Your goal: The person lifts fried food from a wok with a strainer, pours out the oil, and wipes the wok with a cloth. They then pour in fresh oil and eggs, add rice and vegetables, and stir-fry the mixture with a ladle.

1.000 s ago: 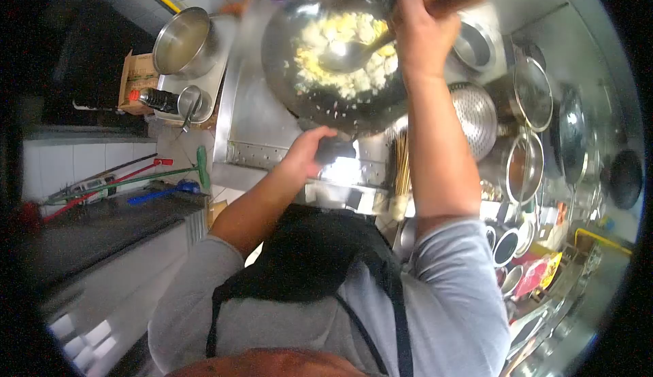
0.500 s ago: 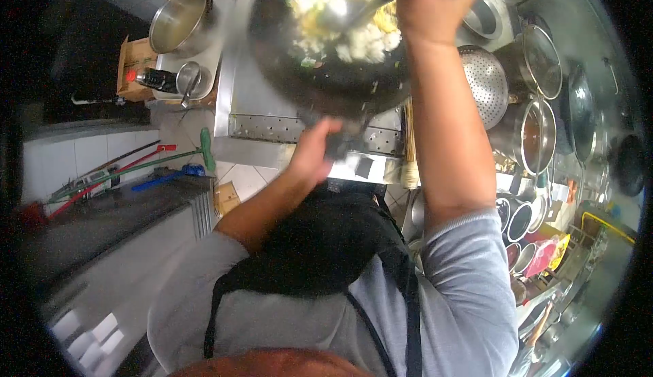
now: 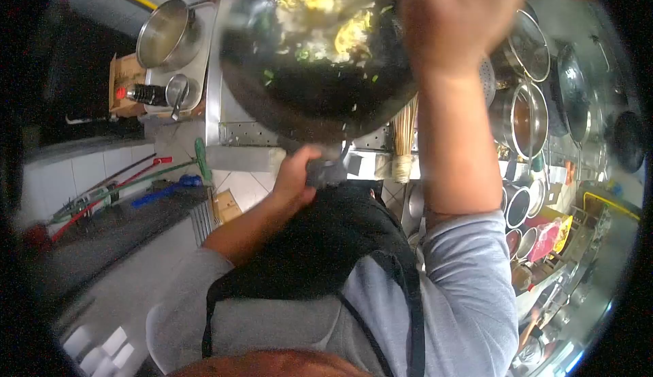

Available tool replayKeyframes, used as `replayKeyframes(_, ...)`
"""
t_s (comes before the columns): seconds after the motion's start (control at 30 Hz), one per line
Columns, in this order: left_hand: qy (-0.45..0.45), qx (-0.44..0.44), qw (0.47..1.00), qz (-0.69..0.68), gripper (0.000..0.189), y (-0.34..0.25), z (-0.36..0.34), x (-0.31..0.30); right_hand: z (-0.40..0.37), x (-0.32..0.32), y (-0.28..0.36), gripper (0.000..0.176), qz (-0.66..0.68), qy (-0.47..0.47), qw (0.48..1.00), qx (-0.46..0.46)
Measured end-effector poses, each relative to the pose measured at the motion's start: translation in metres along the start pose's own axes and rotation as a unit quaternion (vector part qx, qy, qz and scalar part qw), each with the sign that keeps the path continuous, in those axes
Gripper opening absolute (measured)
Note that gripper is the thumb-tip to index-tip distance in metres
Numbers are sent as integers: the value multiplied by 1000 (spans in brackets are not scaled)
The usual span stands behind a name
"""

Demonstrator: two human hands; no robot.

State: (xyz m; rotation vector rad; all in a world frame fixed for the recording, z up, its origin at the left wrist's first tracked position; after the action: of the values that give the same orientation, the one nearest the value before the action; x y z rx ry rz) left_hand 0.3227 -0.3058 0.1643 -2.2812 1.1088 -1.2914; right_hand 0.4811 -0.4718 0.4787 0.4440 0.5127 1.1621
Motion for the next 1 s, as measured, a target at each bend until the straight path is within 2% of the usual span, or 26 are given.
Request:
replayKeyframes(0.03,-2,3,1000,8,29,-2,14,-4,2,3,-1,18,342,27,925,164)
replayKeyframes(0.1,3,-44,999,1,26,-15,61,8,-15,7,1,19,222,-32,963,148)
replayKeyframes(0.13,1,-24,1000,-6,23,-15,86,5,-30,15,-27,19,183,-82,946,254)
replayKeyframes(0.17,-3,-46,999,-27,20,-23,90,21,-34,27,-52,19,175,-56,950,251)
replayKeyframes(0.23,-1,-32,999,10,19,-17,103,14,-17,27,-59,21,178,-91,949,244)
replayKeyframes(0.3,-6,-19,1000,13,20,-25,105,13,5,25,-40,26,243,-56,954,167)
replayKeyframes(0.37,-14,-11,1000,16,20,-28,102,12,4,33,-59,28,204,-70,962,168)
replayKeyframes(0.43,-20,-21,999,20,24,-30,103,10,-11,53,-105,28,110,-58,961,248)
replayKeyframes(0.53,-33,-33,999,21,28,-31,103,6,12,50,-89,28,149,-43,948,278)
replayKeyframes(0.63,-42,-10,998,41,31,-34,103,5,26,57,-86,24,170,-46,950,259)
replayKeyframes(0.7,-42,-8,998,43,31,-38,99,5,8,73,-122,22,191,-127,924,306)
replayKeyframes(0.73,-40,0,998,41,31,-40,99,6,14,76,-117,20,62,-89,963,246)
replayKeyframes(0.77,-36,-1,999,38,31,-44,106,7,16,73,-122,20,28,-101,956,274)
replayKeyframes(0.83,-55,-89,994,33,31,-34,100,-2,19,51,-110,21,-32,-81,940,329)
replayKeyframes(0.87,-63,-41,997,15,30,-38,100,3,31,30,-93,21,-115,-43,982,143)
replayKeyframes(0.9,-63,-44,997,11,30,-35,105,0,24,16,-69,24,-192,0,981,-40)
replayKeyframes(0.93,-50,-41,997,35,30,-29,109,-7,27,-5,-60,21,51,-39,978,197)
replayKeyframes(0.97,-35,-33,997,60,34,-29,112,-11,17,-17,-64,20,278,-41,923,264)
replayKeyframes(1.0,-33,-31,997,59,34,-34,111,-7,11,-17,-70,21,191,-50,940,278)
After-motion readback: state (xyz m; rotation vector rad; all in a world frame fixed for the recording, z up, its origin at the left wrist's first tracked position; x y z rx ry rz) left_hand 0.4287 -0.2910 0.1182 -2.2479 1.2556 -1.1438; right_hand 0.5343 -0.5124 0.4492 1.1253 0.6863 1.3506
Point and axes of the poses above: each hand's wrist, its own z-axis towards the middle knuckle, its own x-axis out of the palm, y = z × x, the point moved 6 cm from there along z, towards the middle knuckle, and after that the axes turned 8 degrees about x, right-handed, at the moved point
